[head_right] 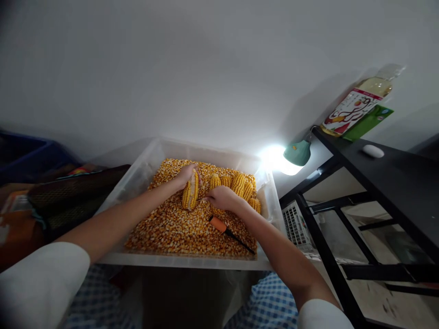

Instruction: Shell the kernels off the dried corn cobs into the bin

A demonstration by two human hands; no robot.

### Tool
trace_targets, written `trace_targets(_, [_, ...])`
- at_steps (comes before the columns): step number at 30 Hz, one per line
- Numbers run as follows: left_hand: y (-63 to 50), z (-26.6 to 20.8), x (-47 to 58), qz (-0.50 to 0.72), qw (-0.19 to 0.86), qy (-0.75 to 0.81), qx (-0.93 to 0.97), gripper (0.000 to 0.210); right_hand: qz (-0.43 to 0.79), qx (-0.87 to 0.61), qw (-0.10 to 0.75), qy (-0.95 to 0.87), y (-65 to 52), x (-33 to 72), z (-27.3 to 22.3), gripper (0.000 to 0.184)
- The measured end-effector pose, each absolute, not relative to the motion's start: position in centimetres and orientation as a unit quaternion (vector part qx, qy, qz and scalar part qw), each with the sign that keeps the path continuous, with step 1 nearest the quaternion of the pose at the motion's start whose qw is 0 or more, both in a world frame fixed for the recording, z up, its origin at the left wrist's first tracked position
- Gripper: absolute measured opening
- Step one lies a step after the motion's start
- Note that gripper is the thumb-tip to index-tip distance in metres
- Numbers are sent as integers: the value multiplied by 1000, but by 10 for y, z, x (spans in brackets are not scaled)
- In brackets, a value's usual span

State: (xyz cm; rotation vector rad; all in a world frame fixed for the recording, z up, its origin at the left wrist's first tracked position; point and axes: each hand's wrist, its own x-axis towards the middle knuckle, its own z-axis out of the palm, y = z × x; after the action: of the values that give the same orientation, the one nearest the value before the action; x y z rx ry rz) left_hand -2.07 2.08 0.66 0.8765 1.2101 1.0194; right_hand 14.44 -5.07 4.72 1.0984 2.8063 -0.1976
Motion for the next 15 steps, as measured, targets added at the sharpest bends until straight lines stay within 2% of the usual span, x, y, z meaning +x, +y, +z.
trace_targets(7, [26, 0, -29, 456, 671, 495, 311, 29, -55, 393, 71, 915, -57, 139, 46, 45])
trace_targets(15, [24, 4, -32, 441, 676, 513, 294, 32, -41, 377, 68, 923, -56, 139, 43, 43])
